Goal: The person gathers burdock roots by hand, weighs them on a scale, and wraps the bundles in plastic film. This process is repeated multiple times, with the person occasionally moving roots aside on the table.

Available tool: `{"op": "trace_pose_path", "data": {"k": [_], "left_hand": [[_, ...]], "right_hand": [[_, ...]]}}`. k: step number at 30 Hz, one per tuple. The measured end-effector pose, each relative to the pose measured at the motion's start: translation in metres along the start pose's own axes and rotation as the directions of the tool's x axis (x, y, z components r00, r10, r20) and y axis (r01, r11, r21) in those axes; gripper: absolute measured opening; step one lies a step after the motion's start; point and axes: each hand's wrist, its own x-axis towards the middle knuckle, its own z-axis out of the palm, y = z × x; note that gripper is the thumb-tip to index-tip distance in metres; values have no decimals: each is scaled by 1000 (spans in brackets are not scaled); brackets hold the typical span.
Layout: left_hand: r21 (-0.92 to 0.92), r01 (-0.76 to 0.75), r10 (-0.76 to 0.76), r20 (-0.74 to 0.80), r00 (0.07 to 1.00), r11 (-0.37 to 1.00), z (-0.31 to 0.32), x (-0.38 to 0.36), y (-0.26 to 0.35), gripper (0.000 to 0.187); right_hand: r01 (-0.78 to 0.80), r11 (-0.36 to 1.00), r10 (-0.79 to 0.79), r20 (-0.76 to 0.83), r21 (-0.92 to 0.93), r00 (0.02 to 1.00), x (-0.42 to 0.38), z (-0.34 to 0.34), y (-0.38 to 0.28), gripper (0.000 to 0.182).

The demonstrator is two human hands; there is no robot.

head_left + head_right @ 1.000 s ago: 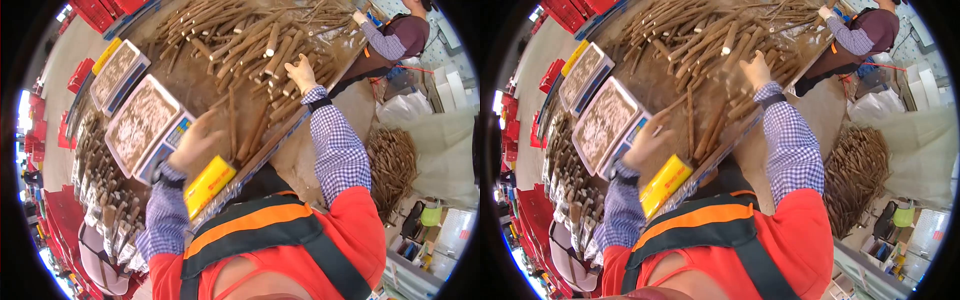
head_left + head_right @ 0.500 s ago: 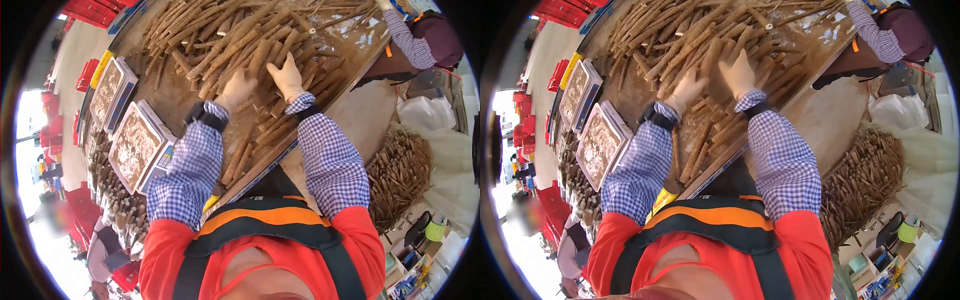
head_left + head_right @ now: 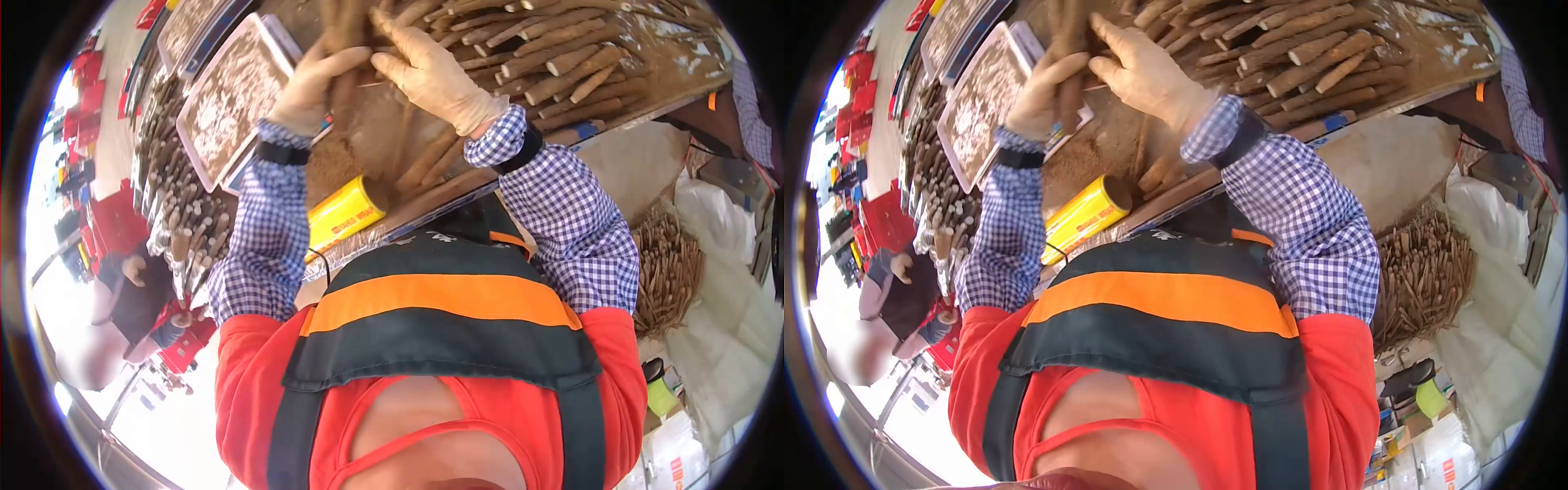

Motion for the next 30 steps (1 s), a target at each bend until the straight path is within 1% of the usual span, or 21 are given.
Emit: {"op": "trace_pose_path", "data": {"k": [2, 3, 4, 5, 6, 8, 10, 11, 13, 14, 15, 16, 18, 19, 20, 22, 23, 24, 25, 27, 30], "left_hand": [[129, 55, -28, -201, 979, 990, -49, -44, 19, 43], [150, 56, -8, -304, 953, 987, -71, -62, 26, 41], [168, 66, 7, -399, 917, 984, -92, -77, 31, 39], [229, 86, 36, -482, 876, 970, -118, -91, 34, 37], [285, 106, 73, -552, 831, 953, -146, -101, 37, 36], [334, 105, 102, -546, 832, 937, -205, -116, 34, 33], [193, 187, -37, -593, 804, 963, -225, -130, 34, 30], [248, 184, -5, -583, 812, 951, -235, -133, 35, 40], [301, 158, 42, -563, 825, 940, -247, -131, 35, 50], [363, 122, 137, -609, 781, 924, -251, -132, 33, 63], [428, 93, 231, -645, 729, 899, -254, -133, 32, 77], [428, 83, 236, -639, 732, 900, -271, -131, 26, 77], [564, 137, 250, -553, 795, 814, -307, -124, 16, 95], [425, 113, 201, -626, 753, 898, -272, -131, 23, 91], [425, 103, 207, -620, 757, 899, -272, -130, 27, 91], [497, -52, 297, -427, 854, 866, -276, -137, 32, 78], [568, -46, 343, -429, 836, 822, -278, -139, 34, 65], [569, -42, 349, -443, 825, 821, -292, -140, 32, 65], [761, -140, 491, -255, 833, 633, -316, -140, 27, 62], [855, -188, 590, -159, 792, 483, -345, -154, 28, 56], [526, -94, 412, -529, 742, 845, -319, -178, 42, 56]], "right_hand": [[-300, 930, 257, 208, 211, 944, 4, 3, -15, 40], [-340, 934, 359, 310, -114, 881, 4, 2, -13, 37], [-315, 845, 482, 362, -431, 798, 2, 0, -11, 35], [-254, 744, 565, 380, -617, 733, -7, -4, -6, 35], [-163, 610, 647, 368, -776, 667, -19, -9, 2, 35], [-77, 495, 707, 350, -865, 615, -50, -24, 11, 27], [27, 554, 631, 441, -832, 639, -89, -36, 20, 24], [116, 612, 537, 519, -783, 665, -99, -40, 17, 22], [107, 556, 588, 480, -825, 651, -100, -43, 4, 21], [84, 511, 636, 443, -855, 632, -101, -43, -2, 21], [160, 478, 661, 474, -863, 581, -103, -41, -5, 22], [162, 470, 661, 467, -868, 587, -108, -37, -2, 22], [345, 431, 644, 552, -834, 530, -124, -28, 10, 21], [449, 362, 632, 569, -817, 526, -126, -21, 14, 18], [450, 352, 632, 563, -821, 532, -126, -21, 18, 18], [629, 245, 620, 618, -738, 484, -125, -14, 17, 14], [666, 269, 588, 666, -696, 459, -122, -17, 17, 11], [676, 273, 575, 679, -684, 455, -124, -22, 19, 11], [675, 293, 570, 690, -677, 445, -129, -26, 24, 11], [691, 331, 543, 729, -642, 417, -125, -26, 27, 12], [752, 354, 488, 795, -557, 359, -119, -30, 20, 13]]}}
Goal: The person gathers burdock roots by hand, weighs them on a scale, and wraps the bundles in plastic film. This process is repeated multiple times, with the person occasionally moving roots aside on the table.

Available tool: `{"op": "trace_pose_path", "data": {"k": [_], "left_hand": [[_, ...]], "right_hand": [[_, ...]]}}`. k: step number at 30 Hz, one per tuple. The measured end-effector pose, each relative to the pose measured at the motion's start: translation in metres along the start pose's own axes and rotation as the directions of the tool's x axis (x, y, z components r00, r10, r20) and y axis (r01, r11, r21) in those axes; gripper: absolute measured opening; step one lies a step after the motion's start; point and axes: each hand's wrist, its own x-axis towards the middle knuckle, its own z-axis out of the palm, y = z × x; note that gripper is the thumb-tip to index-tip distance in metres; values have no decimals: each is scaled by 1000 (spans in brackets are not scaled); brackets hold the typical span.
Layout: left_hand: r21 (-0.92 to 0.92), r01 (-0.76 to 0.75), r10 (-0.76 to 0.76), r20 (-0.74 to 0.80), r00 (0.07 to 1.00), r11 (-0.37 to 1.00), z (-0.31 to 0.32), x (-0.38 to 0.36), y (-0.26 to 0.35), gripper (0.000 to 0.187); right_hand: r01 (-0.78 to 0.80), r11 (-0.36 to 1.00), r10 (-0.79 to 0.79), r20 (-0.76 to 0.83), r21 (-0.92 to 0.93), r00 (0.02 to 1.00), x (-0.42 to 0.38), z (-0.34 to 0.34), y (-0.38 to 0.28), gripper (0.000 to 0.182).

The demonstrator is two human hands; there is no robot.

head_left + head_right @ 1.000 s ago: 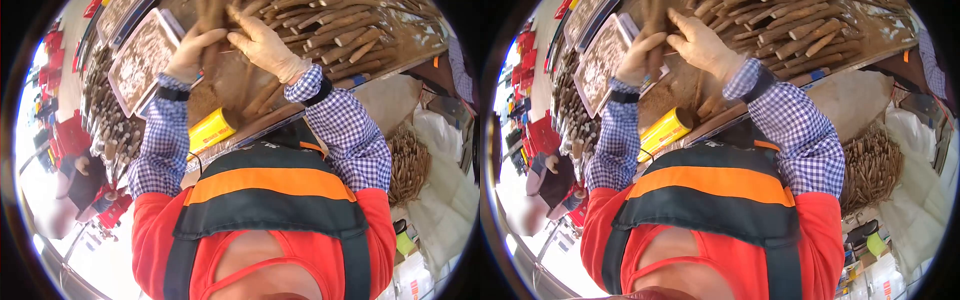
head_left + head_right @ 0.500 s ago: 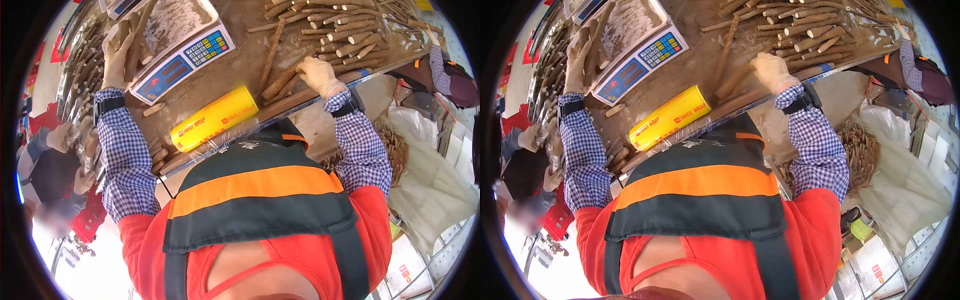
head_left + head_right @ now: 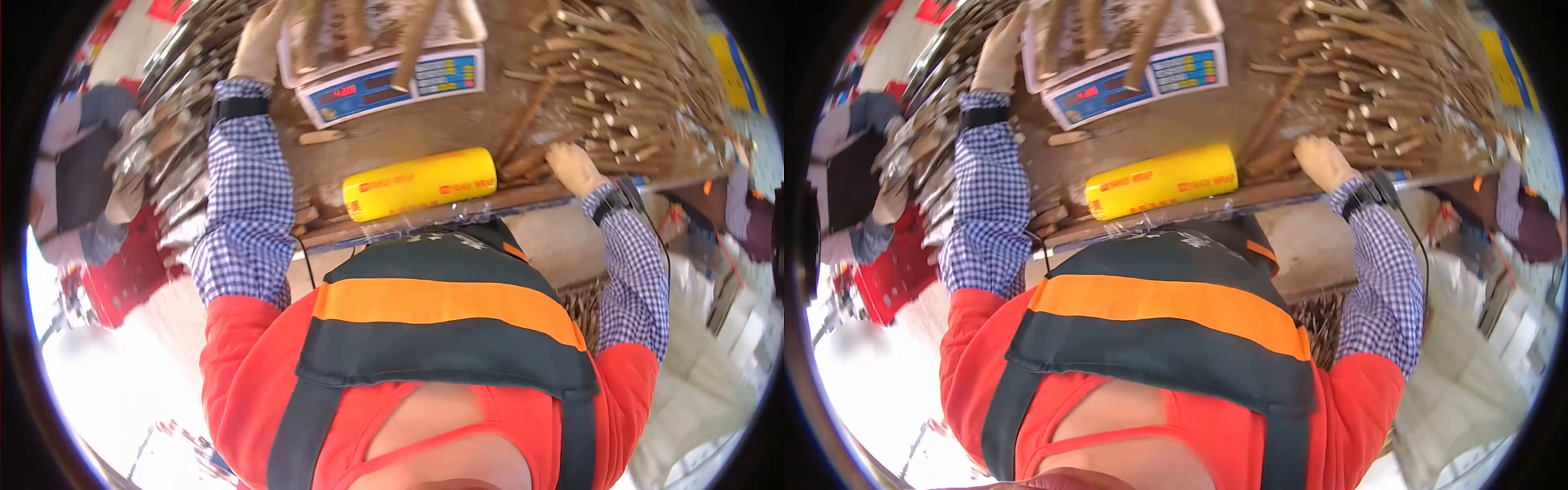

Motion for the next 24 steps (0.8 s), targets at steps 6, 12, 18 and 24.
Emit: {"op": "trace_pose_path", "data": {"k": [6, 12, 18, 24], "left_hand": [[-138, 66, -77, -75, 994, 988, 7, -46, 46, 39], [103, -27, 34, -76, 997, 994, 7, -52, 19, 52], [373, -122, 122, 24, 992, 920, 77, -45, 32, 57], [452, -371, 378, 80, 922, 811, 133, -17, 43, 70]], "right_hand": [[69, 997, -66, 71, -43, 995, 2, -20, 2, 9], [-67, 976, 103, -169, 207, 980, -5, -77, 13, 26], [-190, 789, 377, -216, 585, 901, 27, -98, 4, 32], [-181, 398, 534, -66, 899, 843, 90, -117, 2, 41]]}}
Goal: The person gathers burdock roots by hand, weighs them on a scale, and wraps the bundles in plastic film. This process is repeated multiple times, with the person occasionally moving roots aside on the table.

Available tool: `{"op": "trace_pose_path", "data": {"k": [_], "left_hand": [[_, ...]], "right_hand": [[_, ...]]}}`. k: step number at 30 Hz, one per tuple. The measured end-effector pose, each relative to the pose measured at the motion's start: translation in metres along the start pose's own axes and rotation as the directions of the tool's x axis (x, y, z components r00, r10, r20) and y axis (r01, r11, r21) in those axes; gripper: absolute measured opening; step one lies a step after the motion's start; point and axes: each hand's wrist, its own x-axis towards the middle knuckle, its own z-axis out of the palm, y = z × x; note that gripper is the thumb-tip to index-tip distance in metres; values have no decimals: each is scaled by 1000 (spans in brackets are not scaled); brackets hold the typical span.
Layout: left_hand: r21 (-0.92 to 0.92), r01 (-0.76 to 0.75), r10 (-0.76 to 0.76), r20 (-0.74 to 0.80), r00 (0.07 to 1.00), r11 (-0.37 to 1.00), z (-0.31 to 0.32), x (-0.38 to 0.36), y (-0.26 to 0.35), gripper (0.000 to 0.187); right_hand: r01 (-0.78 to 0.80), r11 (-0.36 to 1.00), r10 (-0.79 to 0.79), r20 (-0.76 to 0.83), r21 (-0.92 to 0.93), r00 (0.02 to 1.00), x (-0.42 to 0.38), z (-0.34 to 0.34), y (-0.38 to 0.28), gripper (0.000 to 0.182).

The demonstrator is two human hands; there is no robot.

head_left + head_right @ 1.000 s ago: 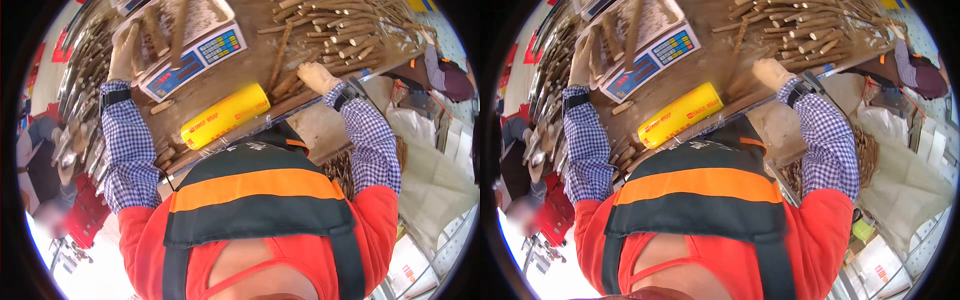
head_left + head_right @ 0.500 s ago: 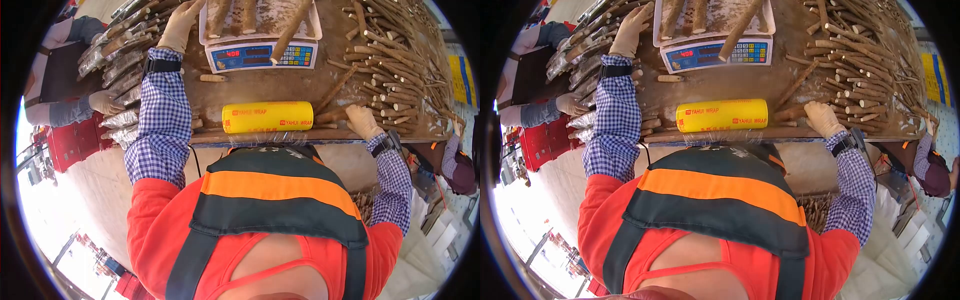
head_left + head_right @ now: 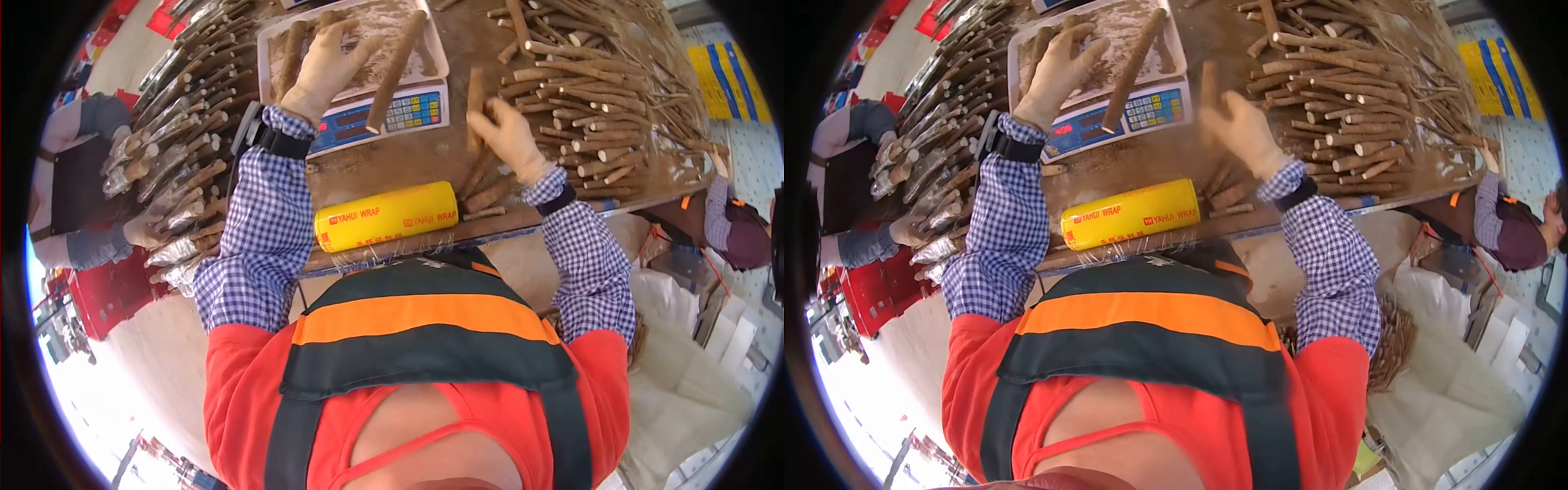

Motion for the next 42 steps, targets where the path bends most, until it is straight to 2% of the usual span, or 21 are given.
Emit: {"op": "trace_pose_path", "data": {"k": [3, 5, 9, 10, 12, 14, 18, 21, 24, 26, 27, 28, 30, 31, 32, 34, 36, 38, 39, 41, 42], "left_hand": [[-124, 187, -183, 38, 982, 974, -20, 4, 7, 73], [3, 287, -287, 27, 958, 958, -34, 4, 12, 70], [-23, 180, -181, -25, 983, 983, -62, 2, -55, 67], [39, 200, -199, -31, 980, 979, -81, 3, -73, 68], [-111, 288, -302, -138, 943, 951, -90, -5, -61, 43], [27, 352, -340, -194, 920, 936, -103, -9, -58, 47], [6, 440, -440, 35, 897, 898, -97, 0, -38, 56], [-91, 228, -227, 16, 974, 969, -58, 0, -28, 63], [541, 302, -202, -238, 950, 784, -26, -7, 15, 69], [425, 539, -534, -144, 833, 727, -5, 9, 4, 88], [505, 467, -501, -77, 862, 726, 19, 21, -25, 99], [429, 443, -409, -174, 896, 787, 33, 18, -29, 73], [277, 403, -384, -122, 915, 872, 23, 19, -33, 69], [-93, 454, -449, 66, 891, 886, 6, 19, -32, 60], [-432, 654, -536, 375, 756, 621, -11, 15, -21, 54], [-546, 728, -522, 512, 682, 415, -20, 5, -17, 49], [-666, 511, -448, 284, 848, 543, -8, -2, -12, 46], [-754, 451, -426, 251, 869, 477, 2, -7, -22, 46], [-729, 463, -466, 221, 857, 504, 3, -7, -22, 46], [-312, 334, -368, -53, 928, 889, 20, 11, -62, 58], [-13, 296, -296, -99, 950, 955, 15, 15, -62, 58]], "right_hand": [[26, 929, 1, -74, 370, 997, 48, -3, -58, 43], [-45, 931, -8, 145, 361, 989, 83, 4, -79, 45], [4, 1000, -2, 65, -29, 998, 108, 3, -78, 52], [28, 1000, -27, -78, 13, 997, 110, 8, -60, 56], [-27, 986, 26, 10, 165, 1000, 89, -18, -59, 61], [-69, 973, 66, 22, 220, 998, 93, -21, -38, 54], [27, 992, -21, -49, 126, 999, 92, -16, -45, 49], [70, 998, -70, -89, 2, 994, 96, -1, -70, 64], [47, 976, -47, 3, -213, 999, 112, 23, -103, 76], [-19, 948, -3, -69, -317, 998, 122, 48, -133, 76], [1, 978, -21, -91, -210, 996, 132, 62, -134, 70], [-31, 988, 29, -14, -148, 999, 133, 60, -155, 60], [26, 998, -23, -51, 62, 998, 143, 71, -151, 49], [51, 924, -40, -38, 379, 999, 163, 93, -125, 36], [239, 912, -223, -87, 333, 971, 154, 92, -123, 29], [466, 835, -416, -216, 293, 883, 138, 96, -127, 25], [319, 856, -290, -134, 406, 948, 135, 96, -133, 28], [400, 912, -390, -114, 86, 914, 135, 90, -131, 27], [23, 891, -16, -20, 454, 1000, 136, 81, -151, 41], [120, 972, -56, -293, 204, 955, 159, 93, -136, 59], [122, 973, -81, -205, 197, 975, 151, 77, -140, 63]]}}
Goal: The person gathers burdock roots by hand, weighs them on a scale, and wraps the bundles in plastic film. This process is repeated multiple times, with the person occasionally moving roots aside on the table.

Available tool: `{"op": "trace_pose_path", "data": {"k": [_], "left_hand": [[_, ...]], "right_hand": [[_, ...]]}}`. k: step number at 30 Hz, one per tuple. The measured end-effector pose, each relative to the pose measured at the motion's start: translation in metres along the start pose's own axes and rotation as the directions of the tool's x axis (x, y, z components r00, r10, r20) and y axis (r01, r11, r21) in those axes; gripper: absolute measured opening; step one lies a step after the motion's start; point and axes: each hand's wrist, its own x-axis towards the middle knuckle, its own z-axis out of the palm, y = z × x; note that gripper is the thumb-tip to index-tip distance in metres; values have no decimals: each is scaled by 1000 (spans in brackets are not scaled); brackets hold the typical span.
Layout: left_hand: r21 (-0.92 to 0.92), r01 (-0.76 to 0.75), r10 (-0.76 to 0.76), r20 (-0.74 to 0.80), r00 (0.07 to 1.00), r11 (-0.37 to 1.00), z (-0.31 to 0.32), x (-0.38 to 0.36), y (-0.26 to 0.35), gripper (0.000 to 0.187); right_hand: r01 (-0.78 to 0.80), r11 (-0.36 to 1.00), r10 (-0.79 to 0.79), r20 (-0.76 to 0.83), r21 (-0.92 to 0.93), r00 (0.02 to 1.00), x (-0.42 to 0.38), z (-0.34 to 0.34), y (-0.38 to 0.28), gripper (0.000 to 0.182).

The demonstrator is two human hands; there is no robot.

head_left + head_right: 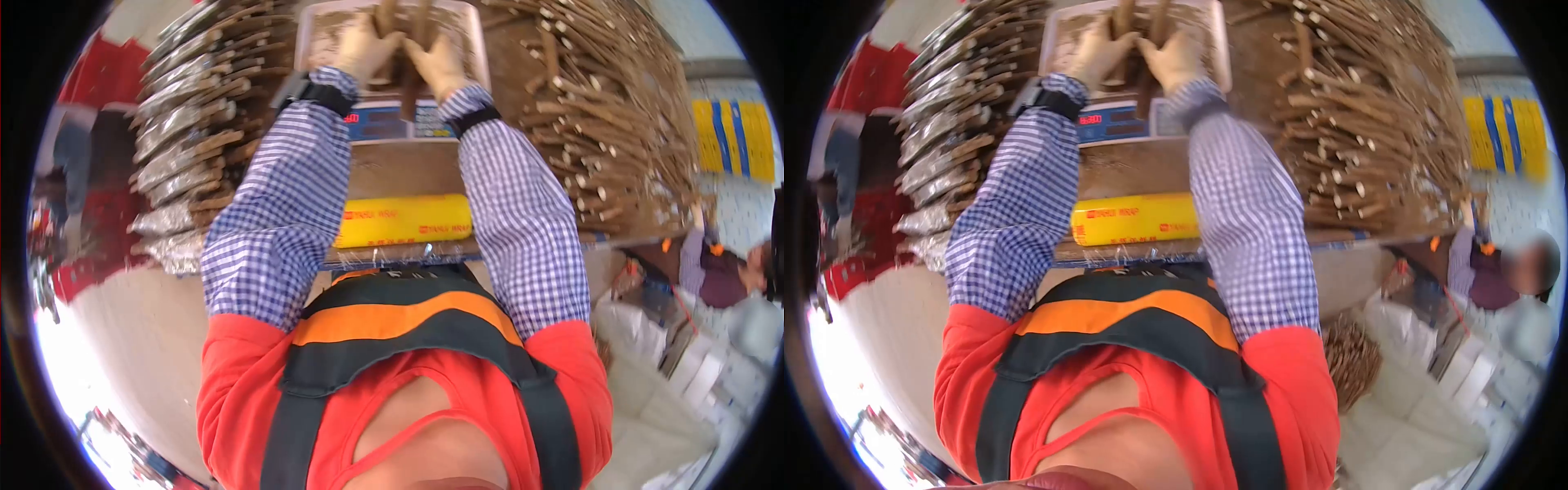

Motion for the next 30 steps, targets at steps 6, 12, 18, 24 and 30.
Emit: {"op": "trace_pose_path", "data": {"k": [6, 12, 18, 24, 30], "left_hand": [[67, -122, 113, 136, 984, 990, -39, -31, 42, 67], [-13, -113, 114, 119, 986, 993, -37, -28, 41, 53], [63, -101, 89, 168, 982, 993, -40, -12, -6, 70], [-170, -38, 60, 127, 990, 985, -55, -14, -25, 60], [-262, 55, -40, 62, 997, 964, -91, -37, -30, 57]], "right_hand": [[-85, 994, 95, -165, 69, 982, -21, -99, 69, 59], [-280, 938, 263, -105, -206, 959, -133, -153, 172, 58], [-412, 899, 424, 58, -149, 904, -158, -155, 147, 59], [-572, 663, 630, -52, -483, 774, -173, -89, 178, 64], [-107, 984, 101, -52, -141, 994, -143, -120, 55, 38]]}}
